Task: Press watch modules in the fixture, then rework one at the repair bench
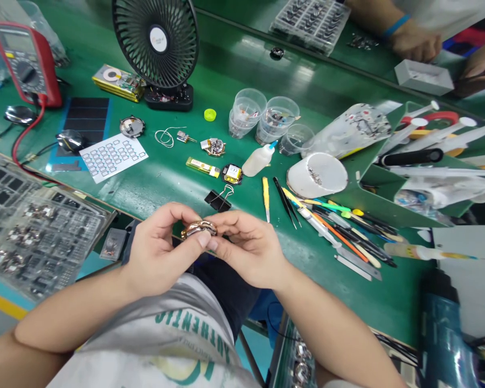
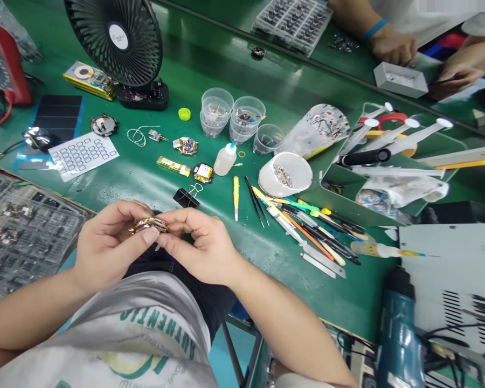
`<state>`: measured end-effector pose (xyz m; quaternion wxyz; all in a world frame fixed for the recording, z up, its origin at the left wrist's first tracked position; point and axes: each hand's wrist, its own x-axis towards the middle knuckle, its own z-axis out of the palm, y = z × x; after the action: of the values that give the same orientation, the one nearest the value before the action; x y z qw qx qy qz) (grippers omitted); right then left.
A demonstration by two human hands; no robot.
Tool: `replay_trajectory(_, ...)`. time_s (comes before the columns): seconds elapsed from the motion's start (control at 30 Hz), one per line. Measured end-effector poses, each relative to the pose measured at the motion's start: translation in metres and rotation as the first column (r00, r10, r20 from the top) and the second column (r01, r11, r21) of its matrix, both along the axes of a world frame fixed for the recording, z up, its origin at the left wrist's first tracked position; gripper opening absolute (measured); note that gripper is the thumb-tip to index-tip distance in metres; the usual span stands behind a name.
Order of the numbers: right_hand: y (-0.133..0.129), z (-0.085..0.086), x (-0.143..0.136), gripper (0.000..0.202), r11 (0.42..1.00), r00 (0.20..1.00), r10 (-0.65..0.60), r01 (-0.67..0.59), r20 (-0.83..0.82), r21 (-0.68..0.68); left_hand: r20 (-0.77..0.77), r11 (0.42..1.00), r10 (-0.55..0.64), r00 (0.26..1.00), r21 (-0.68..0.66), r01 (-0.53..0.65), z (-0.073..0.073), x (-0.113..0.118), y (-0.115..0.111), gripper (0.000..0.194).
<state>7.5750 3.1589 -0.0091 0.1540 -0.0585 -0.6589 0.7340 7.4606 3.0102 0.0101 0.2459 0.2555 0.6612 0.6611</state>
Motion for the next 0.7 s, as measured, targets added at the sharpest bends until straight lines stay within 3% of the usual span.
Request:
replay_trajectory(0.17, 0.000, 0.002, -0.001, 0.026, 1.000, 1.000, -0.018, 0.018, -0.016, -0.013, 0.020, 0.999, -0.035, 0.999, -0.028, 0.035, 0.001, -0.004, 0.000, 0.011)
replay_trajectory(0.43, 0.001, -0.001, -0.001, 0.034, 0.999, 1.000, -0.020, 0.020, 0.005, 0.025, 0.001, 0.984, -0.148, 0.989, -0.097, 0.148, -0.001, -0.016, -0.002, 0.008)
replay_trajectory(0.7, 0.000, 0.002, -0.001, 0.036, 0.999, 0.999, -0.007, 0.006, 0.036, 0.034, 0.037, 0.990, -0.117, 0.992, -0.076, 0.120, -0.002, -0.012, 0.000, 0.012)
